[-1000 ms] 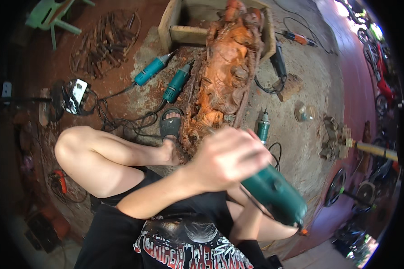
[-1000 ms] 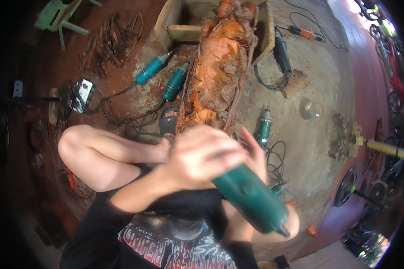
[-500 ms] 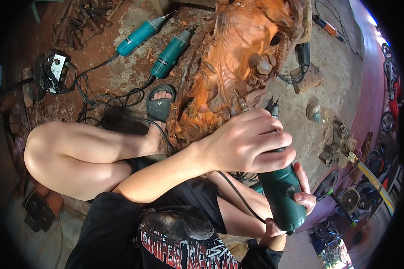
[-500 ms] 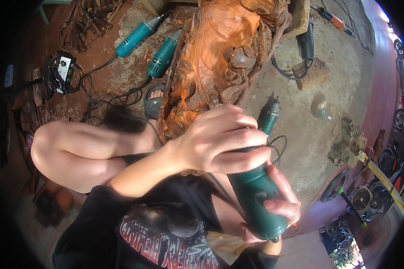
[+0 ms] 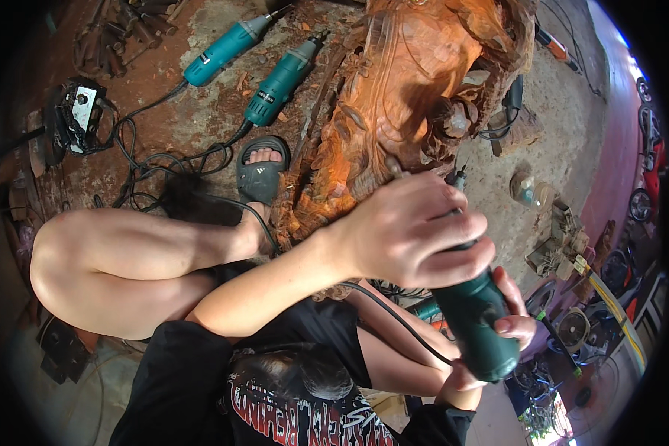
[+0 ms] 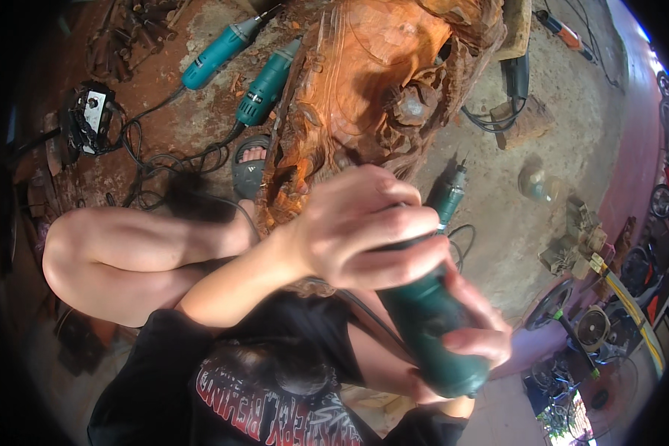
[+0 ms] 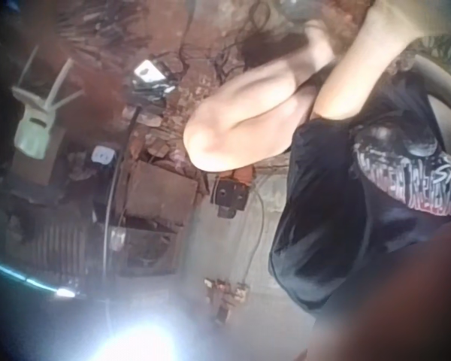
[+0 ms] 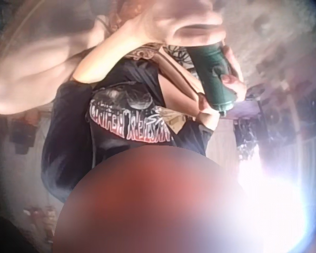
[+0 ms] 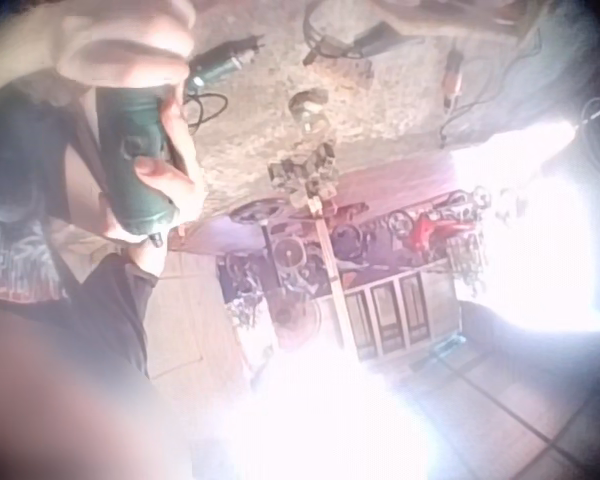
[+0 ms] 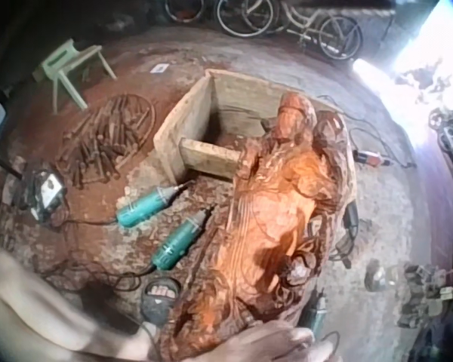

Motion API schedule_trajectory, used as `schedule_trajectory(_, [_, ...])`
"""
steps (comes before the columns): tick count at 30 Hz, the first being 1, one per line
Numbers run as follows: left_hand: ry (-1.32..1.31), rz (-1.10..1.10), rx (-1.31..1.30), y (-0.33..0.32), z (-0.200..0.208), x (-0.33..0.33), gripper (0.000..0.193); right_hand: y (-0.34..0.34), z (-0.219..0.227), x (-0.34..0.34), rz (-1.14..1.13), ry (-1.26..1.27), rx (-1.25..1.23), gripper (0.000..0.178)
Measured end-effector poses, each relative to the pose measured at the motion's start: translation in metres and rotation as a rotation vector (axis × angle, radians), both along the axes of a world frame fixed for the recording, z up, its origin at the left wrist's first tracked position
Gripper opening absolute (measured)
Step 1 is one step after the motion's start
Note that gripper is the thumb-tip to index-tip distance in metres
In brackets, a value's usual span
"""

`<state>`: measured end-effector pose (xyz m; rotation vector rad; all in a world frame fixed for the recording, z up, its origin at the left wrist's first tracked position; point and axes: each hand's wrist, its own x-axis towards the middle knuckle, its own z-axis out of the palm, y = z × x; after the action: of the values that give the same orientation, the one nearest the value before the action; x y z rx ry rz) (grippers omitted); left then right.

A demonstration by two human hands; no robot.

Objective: The person uses a green rotary tool to carve details into a large piece of wood. They then switch to a wooden mallet and chisel to further shape the wood, striking the chisel repeatedly.

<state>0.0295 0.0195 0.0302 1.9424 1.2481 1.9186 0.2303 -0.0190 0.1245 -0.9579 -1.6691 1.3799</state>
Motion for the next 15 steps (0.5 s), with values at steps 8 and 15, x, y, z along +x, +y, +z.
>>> schedule_trajectory(8, [0.032,0.01,-0.149,-0.005,0.012,0.016,0.024,0.031,0.023,0.019,0.061,0.103,-0.222,0.079])
schedule_trajectory(15, [0.035,0.056,-0.153,-0.009,0.007,0.015,0.026,0.027,0.025,0.015,-0.015,0.059,-0.262,0.081])
